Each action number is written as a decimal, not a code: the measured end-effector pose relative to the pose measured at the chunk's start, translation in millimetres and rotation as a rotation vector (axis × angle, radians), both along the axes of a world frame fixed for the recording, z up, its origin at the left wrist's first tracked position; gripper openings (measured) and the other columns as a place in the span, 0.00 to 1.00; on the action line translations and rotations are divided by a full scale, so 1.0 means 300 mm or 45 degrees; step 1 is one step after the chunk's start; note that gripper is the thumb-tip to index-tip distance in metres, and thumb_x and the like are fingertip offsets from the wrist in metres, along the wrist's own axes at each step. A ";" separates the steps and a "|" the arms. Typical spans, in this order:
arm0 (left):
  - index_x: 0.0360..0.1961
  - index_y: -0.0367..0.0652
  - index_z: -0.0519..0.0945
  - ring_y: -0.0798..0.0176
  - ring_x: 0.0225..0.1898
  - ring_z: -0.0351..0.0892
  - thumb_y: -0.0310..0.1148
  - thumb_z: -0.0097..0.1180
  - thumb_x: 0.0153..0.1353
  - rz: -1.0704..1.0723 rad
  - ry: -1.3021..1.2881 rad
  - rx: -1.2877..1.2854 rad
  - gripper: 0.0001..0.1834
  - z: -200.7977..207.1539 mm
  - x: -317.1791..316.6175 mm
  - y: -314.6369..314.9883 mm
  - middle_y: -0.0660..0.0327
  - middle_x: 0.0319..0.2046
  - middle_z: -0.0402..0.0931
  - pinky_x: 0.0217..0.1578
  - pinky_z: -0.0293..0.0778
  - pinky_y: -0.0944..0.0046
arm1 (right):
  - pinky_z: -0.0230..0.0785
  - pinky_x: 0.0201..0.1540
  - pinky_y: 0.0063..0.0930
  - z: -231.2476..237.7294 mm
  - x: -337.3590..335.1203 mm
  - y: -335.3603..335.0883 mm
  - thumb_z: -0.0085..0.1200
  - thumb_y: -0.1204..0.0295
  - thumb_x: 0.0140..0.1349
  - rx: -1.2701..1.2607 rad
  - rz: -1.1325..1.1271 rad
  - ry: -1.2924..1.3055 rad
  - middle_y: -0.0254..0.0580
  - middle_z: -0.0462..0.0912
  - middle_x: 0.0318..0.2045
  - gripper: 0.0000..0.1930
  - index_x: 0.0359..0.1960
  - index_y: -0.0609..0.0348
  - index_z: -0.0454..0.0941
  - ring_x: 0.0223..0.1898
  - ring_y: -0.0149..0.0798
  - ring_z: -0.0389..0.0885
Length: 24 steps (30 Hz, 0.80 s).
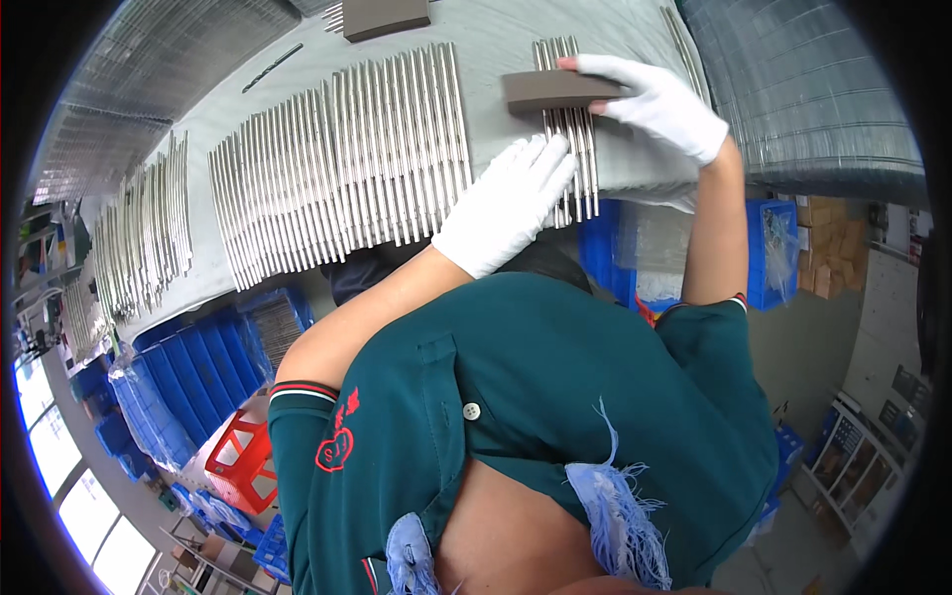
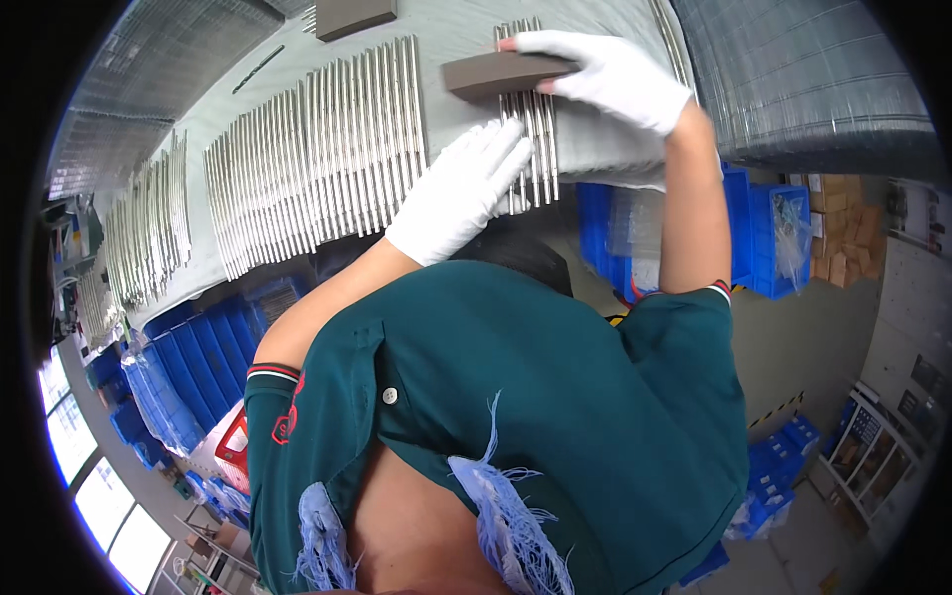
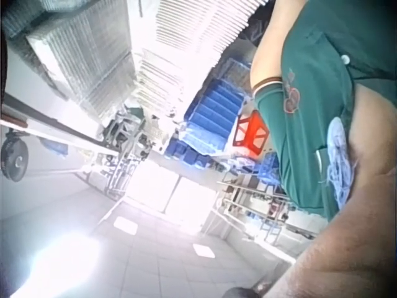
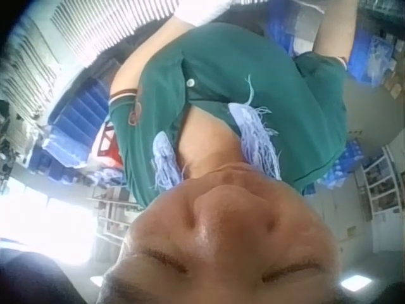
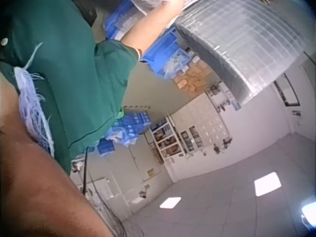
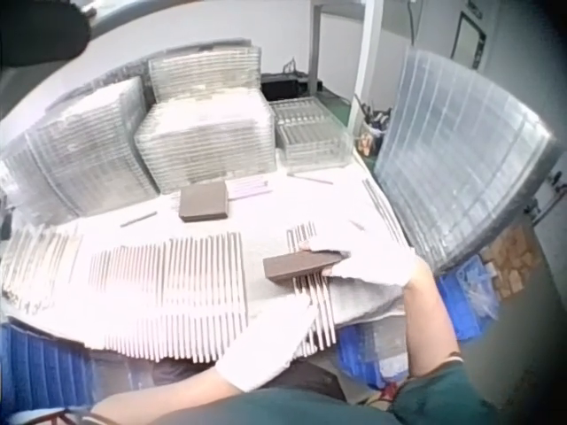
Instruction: Arranging metal rods into organized rows on a work surface.
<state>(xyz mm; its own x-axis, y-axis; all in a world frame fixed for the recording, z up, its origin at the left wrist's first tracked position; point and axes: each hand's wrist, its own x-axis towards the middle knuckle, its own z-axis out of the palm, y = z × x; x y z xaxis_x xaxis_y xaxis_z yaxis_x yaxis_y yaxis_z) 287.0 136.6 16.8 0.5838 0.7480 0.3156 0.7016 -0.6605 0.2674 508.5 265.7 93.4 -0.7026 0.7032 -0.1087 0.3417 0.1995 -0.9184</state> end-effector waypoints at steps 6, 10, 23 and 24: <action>0.67 0.36 0.70 0.46 0.68 0.70 0.26 0.53 0.61 -0.011 -0.021 -0.019 0.30 -0.001 -0.002 0.003 0.47 0.67 0.69 0.71 0.65 0.50 | 0.70 0.66 0.28 0.004 0.015 -0.010 0.59 0.77 0.66 0.099 -0.079 -0.059 0.38 0.80 0.64 0.27 0.68 0.57 0.75 0.64 0.34 0.76; 0.65 0.35 0.70 0.46 0.66 0.70 0.26 0.53 0.60 -0.023 -0.017 0.020 0.30 -0.004 -0.004 0.006 0.47 0.65 0.69 0.70 0.64 0.51 | 0.73 0.60 0.25 -0.065 -0.017 0.003 0.60 0.76 0.68 0.183 -0.306 0.238 0.38 0.79 0.63 0.26 0.68 0.58 0.73 0.56 0.30 0.79; 0.68 0.42 0.69 0.43 0.72 0.62 0.52 0.70 0.51 -0.143 0.086 -0.131 0.47 0.088 -0.024 0.038 0.50 0.67 0.68 0.72 0.59 0.42 | 0.62 0.70 0.32 -0.209 -0.107 0.284 0.59 0.72 0.69 0.795 -1.226 0.694 0.51 0.76 0.65 0.30 0.71 0.68 0.66 0.66 0.42 0.73; 0.69 0.42 0.69 0.42 0.72 0.61 0.55 0.70 0.50 -0.213 0.094 -0.146 0.48 0.092 -0.021 0.050 0.49 0.67 0.67 0.72 0.58 0.41 | 0.62 0.70 0.33 -0.220 -0.103 0.287 0.58 0.72 0.69 0.765 -1.212 0.726 0.50 0.76 0.64 0.30 0.70 0.68 0.66 0.66 0.42 0.73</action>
<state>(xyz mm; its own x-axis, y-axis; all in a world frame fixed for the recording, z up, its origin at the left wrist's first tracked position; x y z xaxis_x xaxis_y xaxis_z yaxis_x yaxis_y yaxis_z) 280.6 151.6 44.4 0.7212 0.6673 0.1860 0.6053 -0.7376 0.2992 477.6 351.7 27.5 0.2661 0.7888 0.5540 0.1652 0.5289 -0.8325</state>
